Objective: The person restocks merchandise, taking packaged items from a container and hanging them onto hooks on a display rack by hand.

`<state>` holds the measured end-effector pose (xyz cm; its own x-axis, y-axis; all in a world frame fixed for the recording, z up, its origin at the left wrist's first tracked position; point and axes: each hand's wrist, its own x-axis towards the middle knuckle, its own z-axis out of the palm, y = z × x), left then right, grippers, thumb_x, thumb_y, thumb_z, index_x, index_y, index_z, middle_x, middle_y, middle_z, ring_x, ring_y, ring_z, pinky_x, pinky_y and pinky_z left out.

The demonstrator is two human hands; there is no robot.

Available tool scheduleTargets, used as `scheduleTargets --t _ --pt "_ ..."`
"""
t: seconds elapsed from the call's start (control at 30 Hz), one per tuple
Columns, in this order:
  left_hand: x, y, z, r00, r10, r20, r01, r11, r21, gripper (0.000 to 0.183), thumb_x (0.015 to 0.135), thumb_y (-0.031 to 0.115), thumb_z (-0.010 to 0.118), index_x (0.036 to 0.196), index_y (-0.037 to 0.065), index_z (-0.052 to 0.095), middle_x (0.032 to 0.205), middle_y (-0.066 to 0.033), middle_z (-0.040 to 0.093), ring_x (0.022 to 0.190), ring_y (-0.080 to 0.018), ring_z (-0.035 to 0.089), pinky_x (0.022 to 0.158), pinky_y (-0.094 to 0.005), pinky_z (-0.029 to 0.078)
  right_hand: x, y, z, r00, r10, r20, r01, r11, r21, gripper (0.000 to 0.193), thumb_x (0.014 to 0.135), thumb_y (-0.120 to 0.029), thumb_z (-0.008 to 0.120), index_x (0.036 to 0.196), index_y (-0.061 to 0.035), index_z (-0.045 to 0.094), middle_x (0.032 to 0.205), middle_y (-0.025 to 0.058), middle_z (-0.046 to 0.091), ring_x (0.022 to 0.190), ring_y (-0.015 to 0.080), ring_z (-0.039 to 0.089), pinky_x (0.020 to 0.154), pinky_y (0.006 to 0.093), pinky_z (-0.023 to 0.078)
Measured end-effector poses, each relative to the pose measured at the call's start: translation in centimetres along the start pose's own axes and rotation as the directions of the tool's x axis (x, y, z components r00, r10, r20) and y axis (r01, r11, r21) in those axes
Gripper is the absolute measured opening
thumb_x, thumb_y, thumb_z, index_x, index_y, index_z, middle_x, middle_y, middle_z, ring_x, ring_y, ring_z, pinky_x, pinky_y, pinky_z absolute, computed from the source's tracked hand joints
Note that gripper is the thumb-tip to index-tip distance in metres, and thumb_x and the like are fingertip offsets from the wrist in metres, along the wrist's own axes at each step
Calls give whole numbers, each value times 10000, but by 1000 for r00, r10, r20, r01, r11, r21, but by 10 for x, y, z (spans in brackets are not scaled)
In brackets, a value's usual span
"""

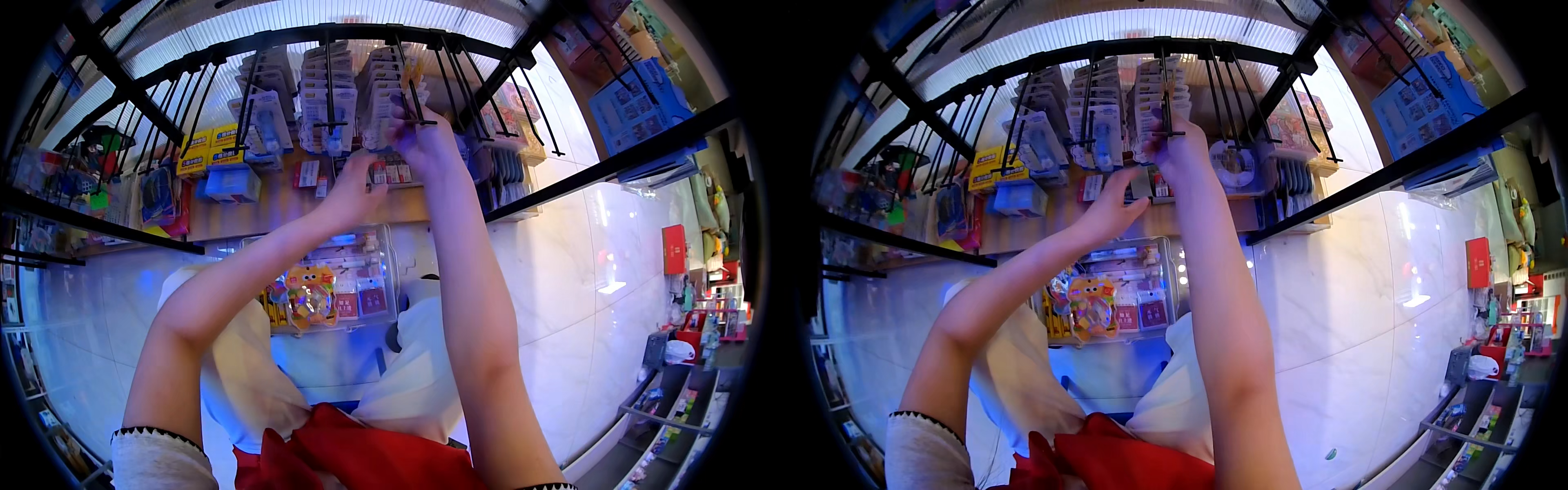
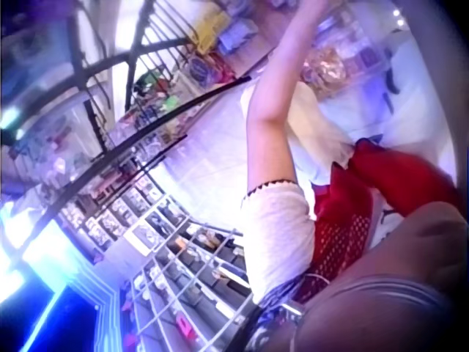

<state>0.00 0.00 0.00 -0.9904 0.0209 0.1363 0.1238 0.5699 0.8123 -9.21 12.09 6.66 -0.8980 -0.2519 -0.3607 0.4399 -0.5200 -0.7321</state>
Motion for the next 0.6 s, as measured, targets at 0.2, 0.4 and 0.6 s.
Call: scheduleTargets --t 0.2,0.4,0.6 --pt "-20 4 -24 984 64 169 -61 998 -21 471 831 162 558 1237 8 377 1215 -177 414 1145 -306 431 946 -340 363 11 1 9 989 -28 144 -2 978 208 210 861 -171 521 1000 -13 514 551 -49 269 429 72 230 385 210 211" --pt "-24 8 -45 981 25 193 2 990 -141 430 847 171 546 1227 24 408 1187 -164 437 1109 -283 462 936 -347 368 -13 4 18 943 -326 63 324 945 41 162 857 -233 511 801 -83 535 546 -68 359 436 70 325 401 233 237" --pt "-59 -12 -71 987 32 157 -5 985 -172 417 832 166 571 1183 -19 440 1102 -185 510 1027 -256 511 882 -314 402 -83 32 4 964 -177 198 140 973 184 116 858 -200 516 813 -97 545 532 -68 367 423 40 344 382 192 242"
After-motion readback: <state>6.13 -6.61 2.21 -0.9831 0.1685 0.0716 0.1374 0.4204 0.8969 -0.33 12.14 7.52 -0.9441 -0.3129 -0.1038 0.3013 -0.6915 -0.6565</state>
